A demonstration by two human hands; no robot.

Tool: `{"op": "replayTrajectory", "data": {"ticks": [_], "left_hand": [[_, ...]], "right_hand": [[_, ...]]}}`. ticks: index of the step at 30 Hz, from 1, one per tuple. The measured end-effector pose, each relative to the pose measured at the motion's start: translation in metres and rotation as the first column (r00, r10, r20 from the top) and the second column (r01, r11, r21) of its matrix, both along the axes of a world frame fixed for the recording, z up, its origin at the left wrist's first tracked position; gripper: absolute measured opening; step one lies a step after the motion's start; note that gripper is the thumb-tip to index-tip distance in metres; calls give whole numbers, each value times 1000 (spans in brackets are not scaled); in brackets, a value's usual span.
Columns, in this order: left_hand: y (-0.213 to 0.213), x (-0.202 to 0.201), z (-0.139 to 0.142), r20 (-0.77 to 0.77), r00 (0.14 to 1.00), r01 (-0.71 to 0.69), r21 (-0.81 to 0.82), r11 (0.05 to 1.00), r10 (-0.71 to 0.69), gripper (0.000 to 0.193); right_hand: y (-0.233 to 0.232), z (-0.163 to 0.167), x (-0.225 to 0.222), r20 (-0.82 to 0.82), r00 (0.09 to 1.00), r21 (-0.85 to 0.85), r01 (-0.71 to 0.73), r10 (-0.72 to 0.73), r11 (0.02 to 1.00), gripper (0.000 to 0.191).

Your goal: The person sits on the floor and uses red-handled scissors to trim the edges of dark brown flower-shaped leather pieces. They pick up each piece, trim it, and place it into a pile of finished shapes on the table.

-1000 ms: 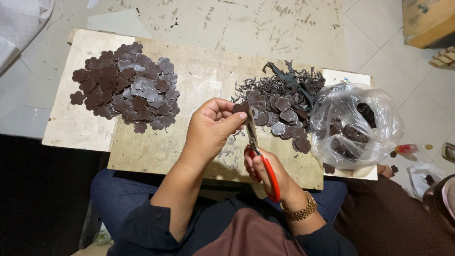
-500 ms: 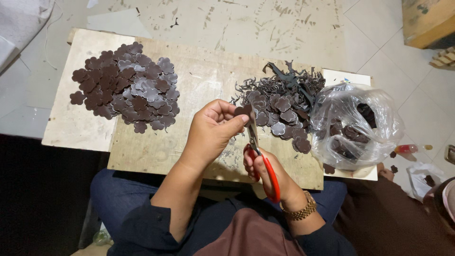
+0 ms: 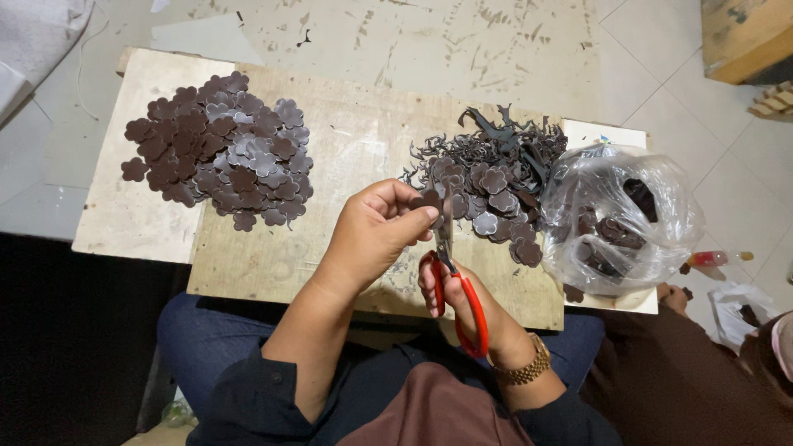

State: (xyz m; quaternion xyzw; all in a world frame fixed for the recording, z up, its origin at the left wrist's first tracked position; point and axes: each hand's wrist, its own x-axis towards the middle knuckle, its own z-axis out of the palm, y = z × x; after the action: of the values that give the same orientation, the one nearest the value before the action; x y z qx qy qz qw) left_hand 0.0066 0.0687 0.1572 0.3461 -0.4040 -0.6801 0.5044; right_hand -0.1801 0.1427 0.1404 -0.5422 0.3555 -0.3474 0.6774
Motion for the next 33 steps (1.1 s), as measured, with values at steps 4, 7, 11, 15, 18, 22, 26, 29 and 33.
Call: {"op": "replayTrajectory", "data": {"ticks": [4, 7, 11, 15, 18, 22, 26, 29, 33], "left_hand": [[2, 1, 3, -48, 999, 21, 23, 1000, -20, 10], [2, 1, 4, -57, 998, 23, 32, 999, -21, 9], [2, 1, 4, -25, 999, 43, 49, 998, -42, 9], [2, -2, 3, -69, 997, 37, 42, 998, -34, 10], [3, -4, 2, -77, 997, 31, 51, 998, -27, 11], [4, -6, 2, -48, 999, 24, 39, 999, -22, 10], [5, -9, 3, -34, 999, 36, 6, 999, -35, 9], [7, -9, 3, -64, 996, 69, 55, 996, -65, 8], [7, -13, 3, -100, 994, 56, 97, 994, -47, 7]], "right_hand": [[3, 1, -3, 19, 1000, 19, -16, 16, 1000, 66], [4, 0, -3, 23, 1000, 47, 3, -4, 999, 65], [3, 0, -1, 41, 999, 38, 13, -15, 999, 64], [2, 4, -1, -8, 1000, -26, 4, -4, 1000, 66], [3, 5, 0, 10, 1000, -5, 15, -15, 1000, 65], [3, 3, 1, 22, 999, 17, 36, -36, 999, 65], [5, 3, 1, 24, 998, 25, 59, -60, 998, 66], [5, 6, 1, 30, 998, -32, 52, -51, 998, 68], [3, 9, -1, 11, 1000, -46, -6, 6, 999, 68]]}}
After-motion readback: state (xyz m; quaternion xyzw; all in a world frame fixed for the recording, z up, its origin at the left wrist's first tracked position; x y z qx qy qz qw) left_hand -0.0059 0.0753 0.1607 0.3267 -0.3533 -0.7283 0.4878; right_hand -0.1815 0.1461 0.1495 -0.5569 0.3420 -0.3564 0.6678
